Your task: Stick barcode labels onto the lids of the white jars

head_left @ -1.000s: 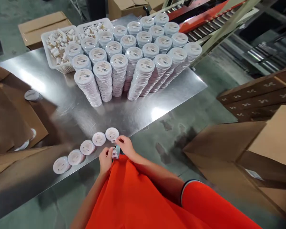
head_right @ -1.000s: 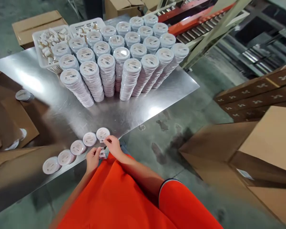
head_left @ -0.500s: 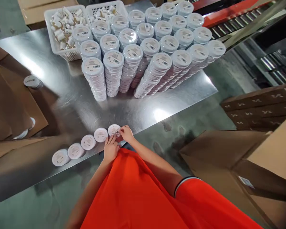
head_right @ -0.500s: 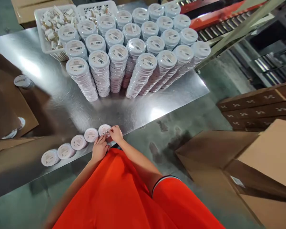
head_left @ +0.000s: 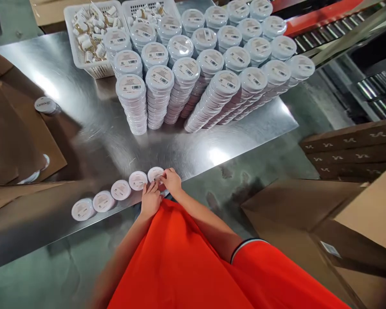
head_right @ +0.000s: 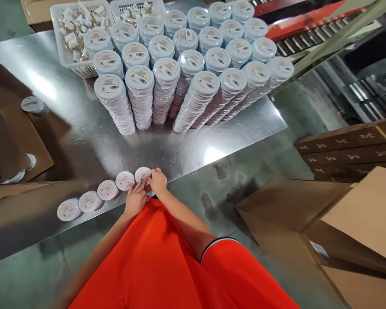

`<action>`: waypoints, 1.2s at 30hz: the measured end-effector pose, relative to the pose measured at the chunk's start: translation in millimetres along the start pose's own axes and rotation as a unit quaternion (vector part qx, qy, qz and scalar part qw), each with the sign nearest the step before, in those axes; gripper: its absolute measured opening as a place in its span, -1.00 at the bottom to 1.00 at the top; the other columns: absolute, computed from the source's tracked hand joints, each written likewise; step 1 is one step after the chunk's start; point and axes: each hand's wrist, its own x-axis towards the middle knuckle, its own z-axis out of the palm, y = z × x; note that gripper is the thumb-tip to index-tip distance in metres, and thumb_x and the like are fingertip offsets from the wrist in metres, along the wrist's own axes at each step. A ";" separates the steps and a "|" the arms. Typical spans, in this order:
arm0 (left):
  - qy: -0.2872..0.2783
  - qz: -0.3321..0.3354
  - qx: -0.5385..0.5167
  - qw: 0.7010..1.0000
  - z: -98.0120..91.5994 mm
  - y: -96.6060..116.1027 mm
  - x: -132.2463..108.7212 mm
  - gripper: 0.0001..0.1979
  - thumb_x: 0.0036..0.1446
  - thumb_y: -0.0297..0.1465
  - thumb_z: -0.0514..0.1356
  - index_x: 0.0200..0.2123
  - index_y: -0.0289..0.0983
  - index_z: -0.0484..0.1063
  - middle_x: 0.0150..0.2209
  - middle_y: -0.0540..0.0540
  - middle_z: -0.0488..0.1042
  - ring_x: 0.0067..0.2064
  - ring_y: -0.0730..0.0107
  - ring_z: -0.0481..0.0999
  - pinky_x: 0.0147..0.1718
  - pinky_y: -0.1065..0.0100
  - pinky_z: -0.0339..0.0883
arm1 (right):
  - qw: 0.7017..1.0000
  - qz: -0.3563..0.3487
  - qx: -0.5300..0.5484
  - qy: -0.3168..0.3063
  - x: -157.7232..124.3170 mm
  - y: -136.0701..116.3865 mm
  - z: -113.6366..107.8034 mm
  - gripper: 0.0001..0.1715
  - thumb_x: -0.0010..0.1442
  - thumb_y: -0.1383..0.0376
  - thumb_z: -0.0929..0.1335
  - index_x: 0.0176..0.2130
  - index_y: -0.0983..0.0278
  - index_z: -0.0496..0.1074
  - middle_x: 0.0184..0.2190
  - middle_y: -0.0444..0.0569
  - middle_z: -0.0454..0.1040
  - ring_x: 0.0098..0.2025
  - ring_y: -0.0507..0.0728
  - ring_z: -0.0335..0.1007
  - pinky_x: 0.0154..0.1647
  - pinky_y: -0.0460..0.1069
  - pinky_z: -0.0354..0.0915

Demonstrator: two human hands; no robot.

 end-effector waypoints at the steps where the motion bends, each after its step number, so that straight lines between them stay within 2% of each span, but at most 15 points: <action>1: -0.001 -0.001 -0.001 1.000 -0.7 0.2 0.0 -0.76 0.17 -0.53 0.10 -0.24 -0.26 0.57 0.23 -0.24 0.39 0.32 0.05 0.26 0.31 -0.19 0.00 | 1.000 0.011 0.000 0.004 1.0 -0.1 0.0 -0.84 0.20 0.19 0.40 -0.24 0.23 0.43 -0.23 -0.07 0.43 -0.31 0.05 0.34 -0.28 -0.07 0.20; 4: 0.002 -0.005 -0.011 1.000 -2.7 1.0 0.8 -0.78 0.17 -0.53 0.11 -0.28 -0.25 0.57 0.22 -0.23 0.40 0.31 0.03 0.28 0.31 -0.20 -0.01 | 1.000 0.010 0.020 -0.001 8.6 2.4 -0.4 -0.79 0.14 0.22 0.44 -0.20 0.21 0.42 -0.31 -0.12 0.45 -0.33 0.06 0.33 -0.31 -0.07 0.17; 7: 0.015 -0.012 -0.042 0.999 -3.8 0.1 3.0 -0.82 0.15 -0.53 0.15 -0.34 -0.24 0.56 0.18 -0.22 0.45 0.28 0.02 0.33 0.31 -0.22 -0.03 | 0.998 -0.043 0.053 -0.017 18.1 8.4 -2.8 -0.96 0.14 0.31 0.40 -0.32 0.22 0.44 -0.37 -0.13 0.46 -0.32 0.06 0.33 -0.28 -0.08 0.19; 11: 0.074 -0.035 -0.173 0.982 -3.6 -5.4 2.9 -0.82 0.12 -0.49 0.20 -0.51 -0.22 0.49 0.11 -0.20 0.51 0.23 0.03 0.39 0.30 -0.16 0.01 | 0.988 -0.078 0.131 -0.005 18.9 16.7 -9.7 -0.94 0.12 0.37 0.35 -0.34 0.22 0.45 -0.36 -0.11 0.48 -0.27 0.07 0.36 -0.18 -0.05 0.25; 13: 0.130 -0.075 -0.297 0.943 -3.7 -8.9 -1.4 -0.79 0.14 -0.41 0.19 -0.54 -0.23 0.48 0.07 -0.20 0.55 0.16 0.05 0.46 0.23 -0.06 0.18 | 0.980 -0.077 0.184 0.023 8.3 16.8 -12.1 -0.91 0.13 0.33 0.34 -0.30 0.22 0.46 -0.32 -0.07 0.48 -0.26 0.08 0.37 -0.14 -0.02 0.27; 15: 0.177 -0.130 -0.440 0.871 -4.9 -12.3 -8.5 -0.78 0.16 -0.29 0.17 -0.43 -0.26 0.53 -0.03 -0.22 0.60 -0.01 0.11 0.56 0.04 0.05 0.39 | 0.963 -0.082 0.257 0.025 -9.9 11.6 -11.7 -0.85 0.15 0.26 0.34 -0.24 0.23 0.46 -0.29 -0.06 0.48 -0.28 0.07 0.36 -0.15 -0.01 0.29; 17: 0.193 -0.173 -0.546 0.797 -7.7 -15.8 -17.4 -0.70 0.15 -0.17 0.18 -0.29 -0.29 0.56 -0.16 -0.18 0.63 -0.20 0.20 0.59 -0.15 0.16 0.48 | 0.932 -0.105 0.345 -0.036 -32.3 0.6 -7.9 -0.77 0.14 0.20 0.35 -0.19 0.23 0.44 -0.29 -0.08 0.48 -0.29 0.06 0.36 -0.18 -0.01 0.30; 18: 0.196 -0.185 -0.572 0.775 -9.8 -17.5 -22.1 -0.66 0.13 -0.13 0.19 -0.27 -0.30 0.56 -0.24 -0.15 0.63 -0.26 0.24 0.58 -0.20 0.20 0.48 | 0.914 -0.118 0.381 -0.073 -43.3 -6.6 -4.9 -0.74 0.11 0.19 0.37 -0.18 0.23 0.43 -0.31 -0.10 0.48 -0.30 0.06 0.37 -0.20 -0.02 0.31; 19: 0.198 -0.190 -0.581 0.766 -12.1 -19.2 -26.8 -0.64 0.11 -0.11 0.21 -0.30 -0.31 0.55 -0.31 -0.12 0.61 -0.30 0.27 0.56 -0.23 0.24 0.47 | 0.897 -0.128 0.410 -0.101 -53.2 -14.3 -1.6 -0.73 0.08 0.20 0.38 -0.19 0.23 0.42 -0.33 -0.12 0.47 -0.31 0.06 0.37 -0.21 -0.03 0.31; 22: 0.199 -0.178 -0.581 0.769 -20.0 -23.7 -40.0 -0.63 0.11 -0.09 0.22 -0.38 -0.31 0.53 -0.38 -0.08 0.57 -0.29 0.31 0.53 -0.20 0.28 0.43 | 0.879 -0.127 0.447 -0.105 -73.2 -36.0 6.8 -0.83 0.05 0.26 0.35 -0.28 0.24 0.37 -0.39 -0.16 0.41 -0.35 0.04 0.34 -0.26 -0.04 0.29; 26: 0.196 -0.151 -0.606 0.756 -27.4 -28.9 -52.7 -0.68 0.07 -0.16 0.28 -0.21 -0.28 0.50 -0.22 -0.11 0.57 -0.18 0.31 0.54 -0.11 0.28 0.42 | 0.888 -0.107 0.438 -0.089 -81.0 -51.7 9.5 -0.92 0.05 0.28 0.30 -0.36 0.23 0.30 -0.44 -0.19 0.35 -0.39 0.03 0.29 -0.29 -0.05 0.27; 28: 0.188 -0.148 -0.607 0.758 -28.5 -32.5 -56.1 -0.71 0.04 -0.21 0.30 -0.23 -0.27 0.48 -0.25 -0.08 0.56 -0.21 0.34 0.53 -0.13 0.30 0.42 | 0.892 -0.100 0.430 -0.098 -82.8 -54.6 8.8 -0.91 0.06 0.28 0.30 -0.35 0.22 0.28 -0.44 -0.20 0.33 -0.39 0.03 0.28 -0.30 -0.06 0.28; 32: 0.172 -0.149 -0.574 0.786 -28.4 -41.1 -58.9 -0.77 0.10 -0.22 0.23 -0.39 -0.28 0.42 -0.41 -0.03 0.50 -0.34 0.38 0.48 -0.24 0.33 0.40 | 0.906 -0.107 0.400 -0.087 -88.0 -59.0 9.1 -0.92 0.09 0.28 0.30 -0.33 0.22 0.29 -0.45 -0.21 0.32 -0.39 0.02 0.28 -0.33 -0.09 0.27; 36: 0.169 -0.132 -0.515 0.830 -30.3 -46.3 -61.4 -0.74 0.19 -0.19 0.13 -0.39 -0.26 0.41 -0.40 -0.03 0.50 -0.33 0.36 0.47 -0.26 0.34 0.36 | 0.929 -0.112 0.349 -0.052 -91.7 -65.4 11.8 -0.91 0.05 0.32 0.31 -0.33 0.23 0.33 -0.49 -0.23 0.32 -0.44 0.02 0.25 -0.36 -0.09 0.21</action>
